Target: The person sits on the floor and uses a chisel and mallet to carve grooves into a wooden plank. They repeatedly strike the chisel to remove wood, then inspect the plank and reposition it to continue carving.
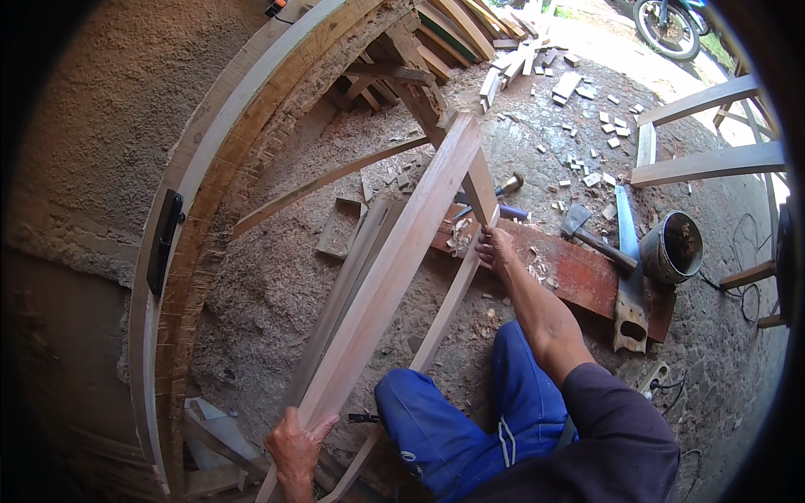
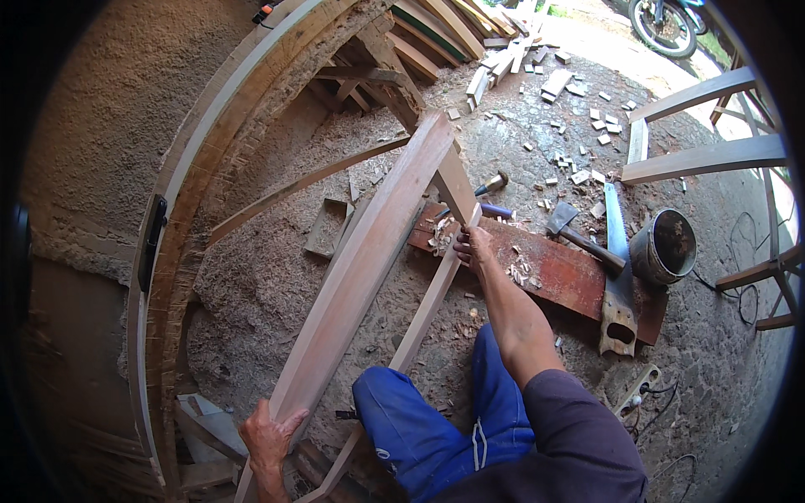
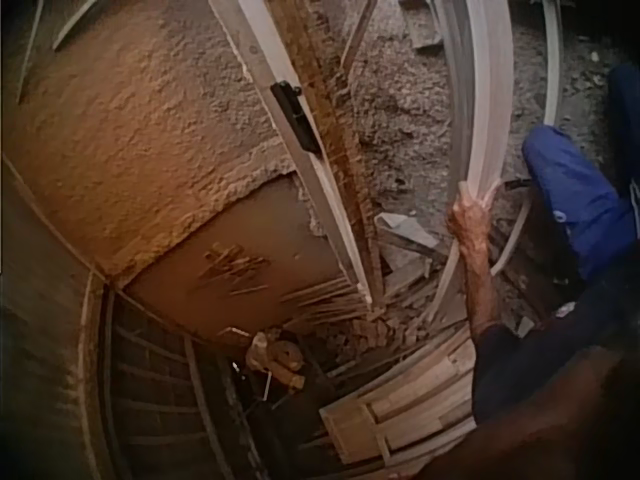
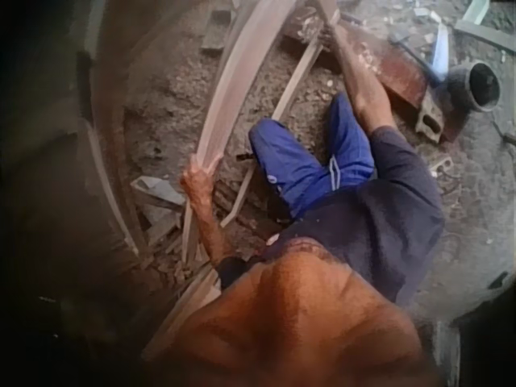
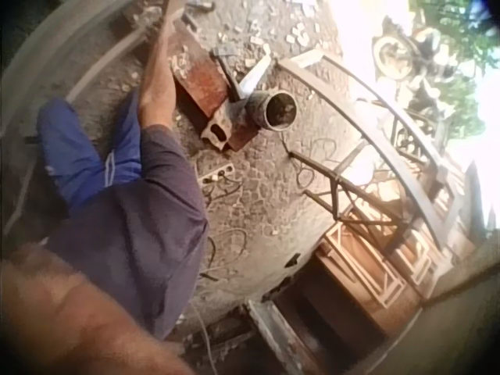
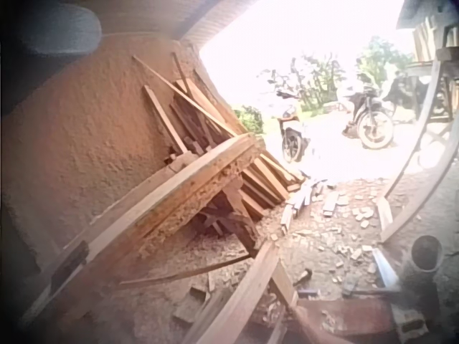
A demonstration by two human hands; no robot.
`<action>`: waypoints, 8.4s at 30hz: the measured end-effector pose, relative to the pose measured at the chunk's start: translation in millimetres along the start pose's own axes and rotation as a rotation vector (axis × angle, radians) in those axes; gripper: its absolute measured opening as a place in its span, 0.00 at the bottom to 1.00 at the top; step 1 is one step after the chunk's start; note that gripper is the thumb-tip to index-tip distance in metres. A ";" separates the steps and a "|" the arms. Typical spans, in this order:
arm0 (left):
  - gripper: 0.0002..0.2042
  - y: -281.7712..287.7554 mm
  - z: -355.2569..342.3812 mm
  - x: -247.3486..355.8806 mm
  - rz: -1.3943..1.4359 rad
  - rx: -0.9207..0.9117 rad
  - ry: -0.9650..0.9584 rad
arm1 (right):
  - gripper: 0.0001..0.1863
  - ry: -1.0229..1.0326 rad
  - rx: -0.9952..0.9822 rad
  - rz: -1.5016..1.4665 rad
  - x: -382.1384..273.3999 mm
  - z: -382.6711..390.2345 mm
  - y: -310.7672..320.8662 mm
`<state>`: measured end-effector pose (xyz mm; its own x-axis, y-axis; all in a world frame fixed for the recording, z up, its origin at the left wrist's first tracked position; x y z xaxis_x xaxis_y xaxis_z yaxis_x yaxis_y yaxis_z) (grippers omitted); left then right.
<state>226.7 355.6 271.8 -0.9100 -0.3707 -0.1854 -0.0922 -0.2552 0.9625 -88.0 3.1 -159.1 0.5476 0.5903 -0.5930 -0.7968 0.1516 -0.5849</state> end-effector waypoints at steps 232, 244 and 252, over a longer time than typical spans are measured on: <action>0.36 -363.3 226.6 -558.2 1.174 1.192 0.886 | 0.33 0.717 -1.194 2.002 132.2 164.1 -505.5; 0.35 -358.1 227.0 -552.5 1.218 1.199 0.829 | 0.33 0.628 -1.191 1.966 146.1 189.3 -503.8; 0.34 -360.0 236.0 -554.5 1.066 1.458 0.759 | 0.31 0.620 -1.216 1.952 141.5 172.3 -508.4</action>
<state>669.1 863.8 74.9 -0.5143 -0.1941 0.8354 -0.2831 0.9579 0.0483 350.5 146.1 149.8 -0.1877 -0.8262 -0.5312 0.0460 -0.5476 0.8355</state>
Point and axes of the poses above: each hand's wrist, its own z-axis away from the middle knuckle, its own y-axis out of the back of the hand, x = y × z, the point moved 9 cm from there along -z, towards the middle knuckle, and after that the axes turned 12 degrees about -x, right-handed, at the moved point
